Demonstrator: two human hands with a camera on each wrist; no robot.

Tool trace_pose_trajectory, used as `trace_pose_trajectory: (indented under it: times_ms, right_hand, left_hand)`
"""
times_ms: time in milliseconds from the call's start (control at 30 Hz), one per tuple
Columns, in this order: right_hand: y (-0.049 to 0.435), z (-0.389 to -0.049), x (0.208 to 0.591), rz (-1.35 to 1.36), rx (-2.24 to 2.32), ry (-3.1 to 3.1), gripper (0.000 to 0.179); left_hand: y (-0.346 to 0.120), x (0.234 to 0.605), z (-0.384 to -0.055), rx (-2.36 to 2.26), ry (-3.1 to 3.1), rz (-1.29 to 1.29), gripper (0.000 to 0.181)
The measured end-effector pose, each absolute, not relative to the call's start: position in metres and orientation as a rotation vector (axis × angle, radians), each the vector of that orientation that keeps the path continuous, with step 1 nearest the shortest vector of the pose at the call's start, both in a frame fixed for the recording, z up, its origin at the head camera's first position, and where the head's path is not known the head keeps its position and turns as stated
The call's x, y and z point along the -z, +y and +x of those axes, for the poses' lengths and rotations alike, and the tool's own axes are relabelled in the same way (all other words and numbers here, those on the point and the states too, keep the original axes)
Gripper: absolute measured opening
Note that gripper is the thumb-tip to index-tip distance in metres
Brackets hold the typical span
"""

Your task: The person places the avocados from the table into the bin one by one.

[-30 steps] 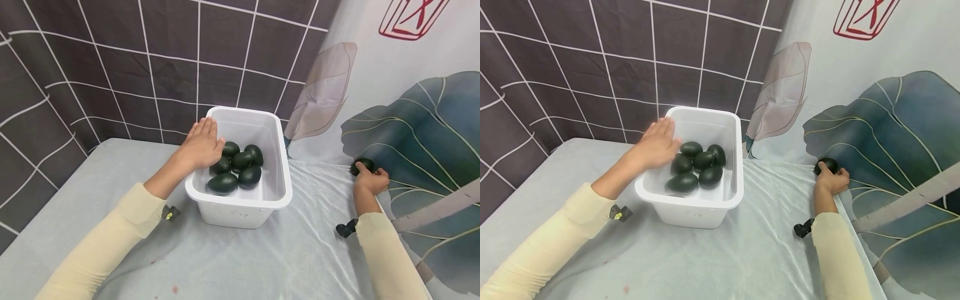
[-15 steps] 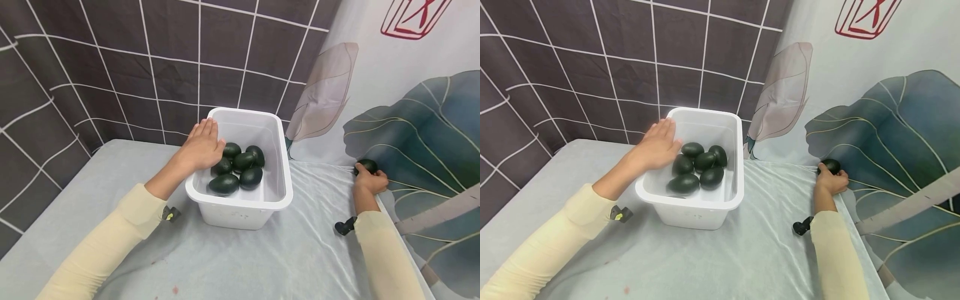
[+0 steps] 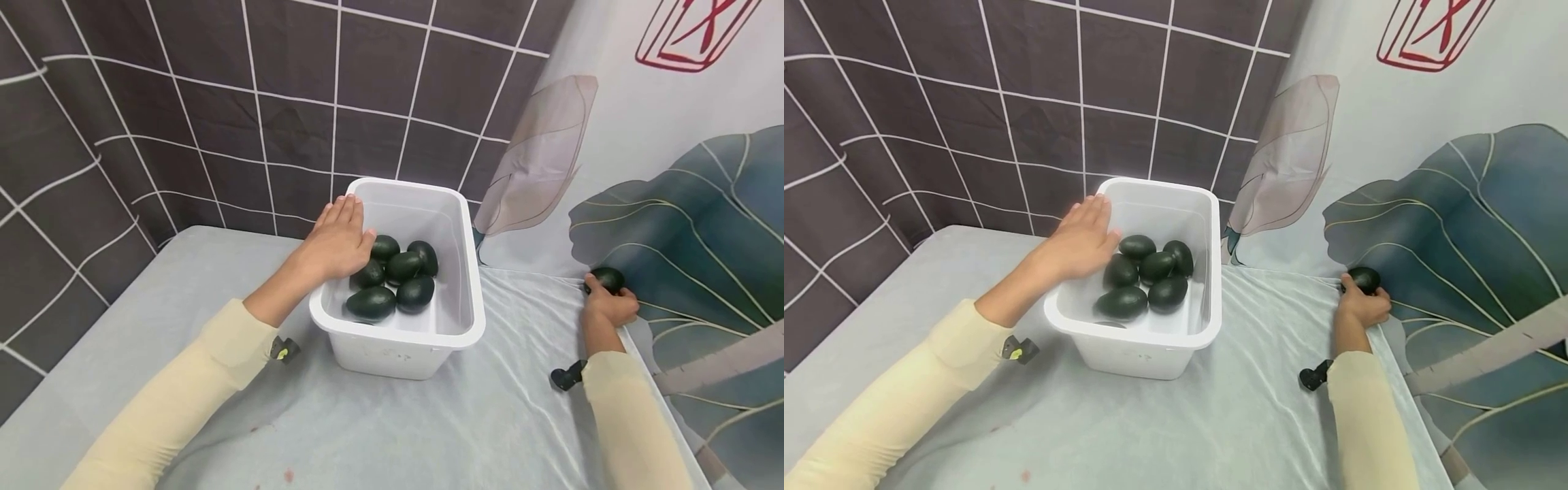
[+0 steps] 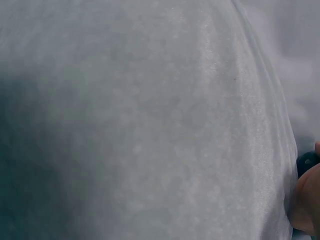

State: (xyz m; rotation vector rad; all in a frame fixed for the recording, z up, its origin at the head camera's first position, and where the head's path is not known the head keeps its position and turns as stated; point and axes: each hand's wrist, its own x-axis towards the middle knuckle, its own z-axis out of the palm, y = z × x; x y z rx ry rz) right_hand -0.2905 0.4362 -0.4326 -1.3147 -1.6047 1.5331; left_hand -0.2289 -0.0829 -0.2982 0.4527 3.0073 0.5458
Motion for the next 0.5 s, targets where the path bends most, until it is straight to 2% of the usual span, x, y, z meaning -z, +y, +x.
trace_pose_trajectory:
  times_ms: [500]
  right_hand:
    - [0.437, -0.280, 0.426, -1.268, -1.649, -1.538, 0.072]
  left_hand:
    - [-0.082, 0.296, -0.228, -0.548, 3.012, 0.454, 0.077]
